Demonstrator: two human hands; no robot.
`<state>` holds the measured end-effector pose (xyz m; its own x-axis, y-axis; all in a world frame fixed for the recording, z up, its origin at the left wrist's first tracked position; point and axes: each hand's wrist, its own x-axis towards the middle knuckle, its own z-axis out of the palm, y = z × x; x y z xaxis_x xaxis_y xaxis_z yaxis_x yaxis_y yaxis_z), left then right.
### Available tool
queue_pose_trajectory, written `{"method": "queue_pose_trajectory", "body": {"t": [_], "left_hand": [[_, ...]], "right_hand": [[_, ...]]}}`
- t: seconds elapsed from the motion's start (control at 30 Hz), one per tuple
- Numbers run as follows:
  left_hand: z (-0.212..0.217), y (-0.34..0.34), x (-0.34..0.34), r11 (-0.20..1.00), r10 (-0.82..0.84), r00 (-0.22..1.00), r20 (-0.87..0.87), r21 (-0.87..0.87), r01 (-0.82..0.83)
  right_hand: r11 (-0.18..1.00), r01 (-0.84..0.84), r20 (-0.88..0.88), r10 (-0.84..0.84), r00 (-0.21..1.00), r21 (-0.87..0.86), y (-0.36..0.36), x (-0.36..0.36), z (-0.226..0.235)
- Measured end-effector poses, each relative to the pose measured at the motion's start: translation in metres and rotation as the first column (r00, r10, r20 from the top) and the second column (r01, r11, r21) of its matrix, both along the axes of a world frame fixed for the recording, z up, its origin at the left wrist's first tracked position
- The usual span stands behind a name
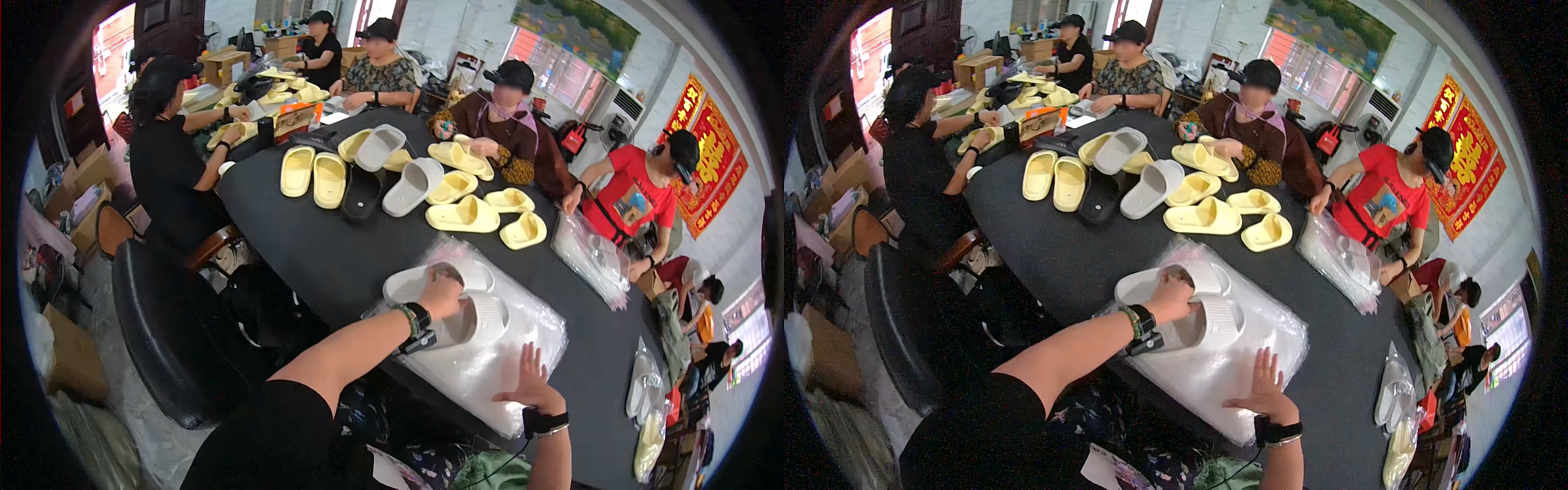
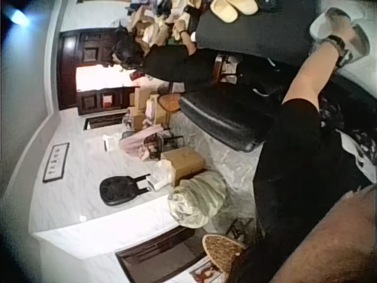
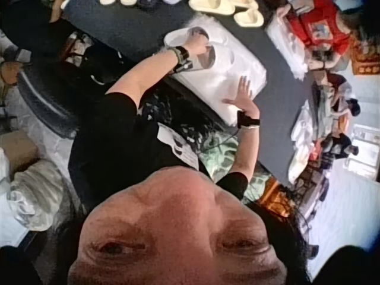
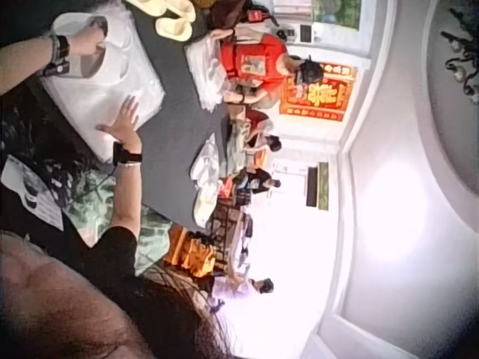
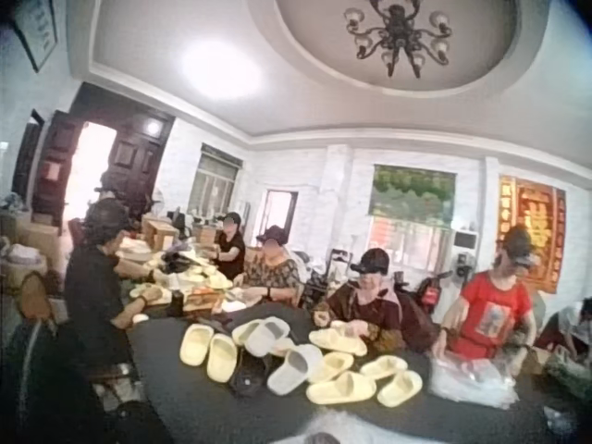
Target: The recorder is picking up pairs of sandals from a large bag and packing them into clear plastic bags on a table in a manufacturing or assembly setting.
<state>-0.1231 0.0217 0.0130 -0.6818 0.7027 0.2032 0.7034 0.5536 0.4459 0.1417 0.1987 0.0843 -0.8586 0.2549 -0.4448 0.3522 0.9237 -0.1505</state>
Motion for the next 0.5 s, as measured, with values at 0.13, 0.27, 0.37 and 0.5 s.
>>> {"method": "queue_pose_trajectory", "body": {"t": [0.13, 0.27, 0.37, 0.5], "left_hand": [[0.002, 0.003, -0.002, 0.998, -0.037, 0.999, 0.003, 0.054, 0.036], [0.008, 0.013, 0.009, 0.996, -0.088, 0.996, -0.022, 0.010, 0.088], [0.002, 0.000, 0.003, 0.997, -0.075, 0.996, 0.043, 0.009, 0.075], [0.003, -0.007, 0.000, 0.995, -0.091, 0.995, -0.025, 0.041, 0.092]], "right_hand": [[0.999, -0.032, 0.063, 0.031, 0.998, 0.022, -0.002, 0.019, -0.028], [0.997, -0.003, 0.046, -0.001, 0.999, 0.073, 0.003, 0.035, -0.040], [0.998, -0.032, 0.051, 0.029, 0.998, 0.050, -0.003, 0.025, -0.037], [0.999, -0.024, 0.017, 0.024, 1.000, 0.031, -0.003, 0.028, -0.037]]}}
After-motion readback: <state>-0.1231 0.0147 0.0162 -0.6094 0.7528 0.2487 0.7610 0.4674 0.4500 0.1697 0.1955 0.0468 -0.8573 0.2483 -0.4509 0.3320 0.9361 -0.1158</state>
